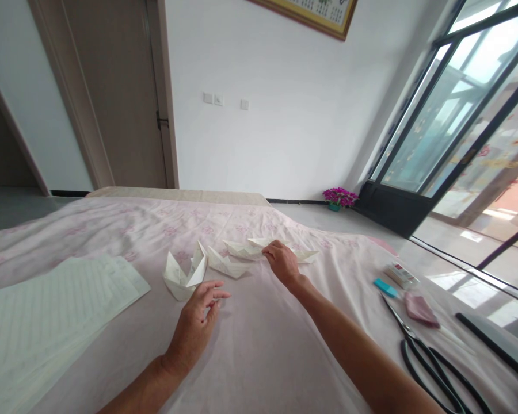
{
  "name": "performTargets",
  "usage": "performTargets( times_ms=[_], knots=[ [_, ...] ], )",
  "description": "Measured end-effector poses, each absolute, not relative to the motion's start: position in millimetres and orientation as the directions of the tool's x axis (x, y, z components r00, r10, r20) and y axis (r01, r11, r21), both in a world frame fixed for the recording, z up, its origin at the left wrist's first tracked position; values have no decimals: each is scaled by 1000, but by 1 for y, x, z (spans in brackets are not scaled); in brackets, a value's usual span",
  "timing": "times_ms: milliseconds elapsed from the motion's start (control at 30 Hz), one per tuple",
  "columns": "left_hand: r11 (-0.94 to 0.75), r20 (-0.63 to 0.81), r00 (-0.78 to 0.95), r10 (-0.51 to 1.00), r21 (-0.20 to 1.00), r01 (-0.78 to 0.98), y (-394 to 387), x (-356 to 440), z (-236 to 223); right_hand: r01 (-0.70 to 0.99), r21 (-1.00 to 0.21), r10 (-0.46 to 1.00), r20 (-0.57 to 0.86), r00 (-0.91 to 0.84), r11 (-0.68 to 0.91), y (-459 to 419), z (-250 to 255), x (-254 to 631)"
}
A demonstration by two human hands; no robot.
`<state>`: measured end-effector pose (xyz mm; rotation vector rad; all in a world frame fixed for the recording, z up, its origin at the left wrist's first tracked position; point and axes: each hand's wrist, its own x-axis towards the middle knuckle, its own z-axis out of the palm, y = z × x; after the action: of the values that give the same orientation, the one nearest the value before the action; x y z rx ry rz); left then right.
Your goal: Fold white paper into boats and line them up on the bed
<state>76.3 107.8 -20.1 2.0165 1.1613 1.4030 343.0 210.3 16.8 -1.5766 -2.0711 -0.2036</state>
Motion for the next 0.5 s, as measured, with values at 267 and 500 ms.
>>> performTargets(
  times_ms=[267, 500],
  knots=[
    [-574, 564, 157, 811, 713, 402, 107, 77, -18, 940, -150, 852, 483, -200, 305, 213, 16, 344],
    [-568, 554, 167, 816, 713, 412, 106, 77, -18, 945, -132, 848, 492, -199, 298, 215, 16, 342]
  ],
)
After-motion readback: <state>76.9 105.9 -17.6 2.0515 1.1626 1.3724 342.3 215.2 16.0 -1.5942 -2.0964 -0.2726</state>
